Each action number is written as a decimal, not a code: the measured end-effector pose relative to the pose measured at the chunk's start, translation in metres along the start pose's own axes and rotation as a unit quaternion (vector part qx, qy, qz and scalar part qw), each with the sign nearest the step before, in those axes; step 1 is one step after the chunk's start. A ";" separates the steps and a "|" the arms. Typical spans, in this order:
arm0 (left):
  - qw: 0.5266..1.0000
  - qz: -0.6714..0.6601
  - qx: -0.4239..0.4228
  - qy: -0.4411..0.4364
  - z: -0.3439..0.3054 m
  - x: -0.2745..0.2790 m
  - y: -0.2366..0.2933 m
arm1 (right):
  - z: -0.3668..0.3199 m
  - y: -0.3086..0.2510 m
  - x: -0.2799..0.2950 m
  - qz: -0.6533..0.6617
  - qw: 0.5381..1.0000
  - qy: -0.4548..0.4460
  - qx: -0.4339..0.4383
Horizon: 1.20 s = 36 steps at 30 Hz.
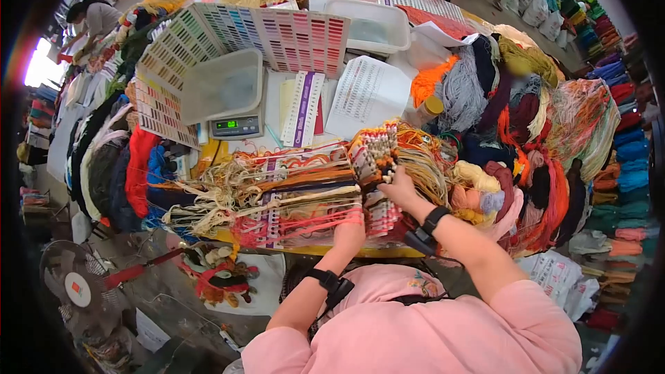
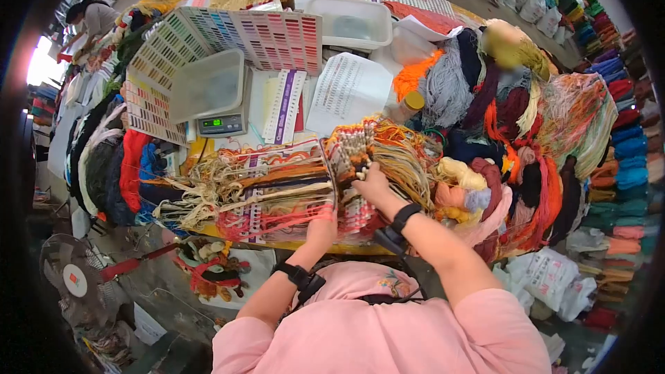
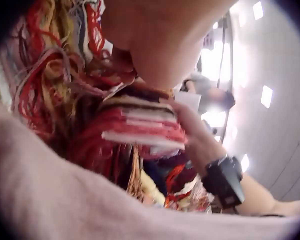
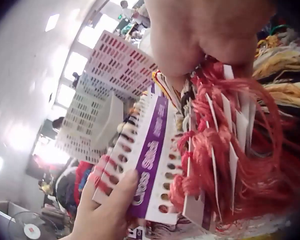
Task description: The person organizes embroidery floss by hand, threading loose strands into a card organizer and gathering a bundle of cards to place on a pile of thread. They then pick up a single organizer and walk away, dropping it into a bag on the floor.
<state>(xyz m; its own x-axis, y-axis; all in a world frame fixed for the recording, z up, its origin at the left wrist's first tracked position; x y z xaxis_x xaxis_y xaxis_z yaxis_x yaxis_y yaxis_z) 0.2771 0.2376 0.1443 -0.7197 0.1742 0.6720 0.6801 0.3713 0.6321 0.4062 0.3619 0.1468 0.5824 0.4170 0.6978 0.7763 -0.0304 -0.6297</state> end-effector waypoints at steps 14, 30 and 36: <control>0.960 -0.054 -0.243 -0.130 0.004 -0.041 -0.022 | -0.001 -0.008 -0.057 -0.129 0.987 -0.096 -0.018; 0.733 -0.617 0.282 -0.054 0.051 0.190 -0.396 | -0.152 0.165 0.342 0.007 0.963 0.199 -0.184; 0.482 -0.767 0.305 0.293 -0.028 0.272 -0.447 | -0.153 0.120 0.322 -0.034 0.942 0.240 -0.232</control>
<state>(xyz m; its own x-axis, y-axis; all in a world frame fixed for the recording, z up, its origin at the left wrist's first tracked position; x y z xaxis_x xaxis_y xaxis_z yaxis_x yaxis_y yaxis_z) -0.2191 0.0935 0.0556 -0.0252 -0.9537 -0.2997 -0.8869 -0.1170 0.4470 0.7241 0.3535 0.3485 0.4837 -0.0227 0.8749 0.7722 -0.4595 -0.4388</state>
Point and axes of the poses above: each hand's wrist, its own z-axis towards the middle knuckle, its own x-axis out of the back of the hand, y = z × x, the point moved 6 cm from there along z, towards the middle knuckle, and after that the axes turned 7 degrees about x, right-handed, at the moved point
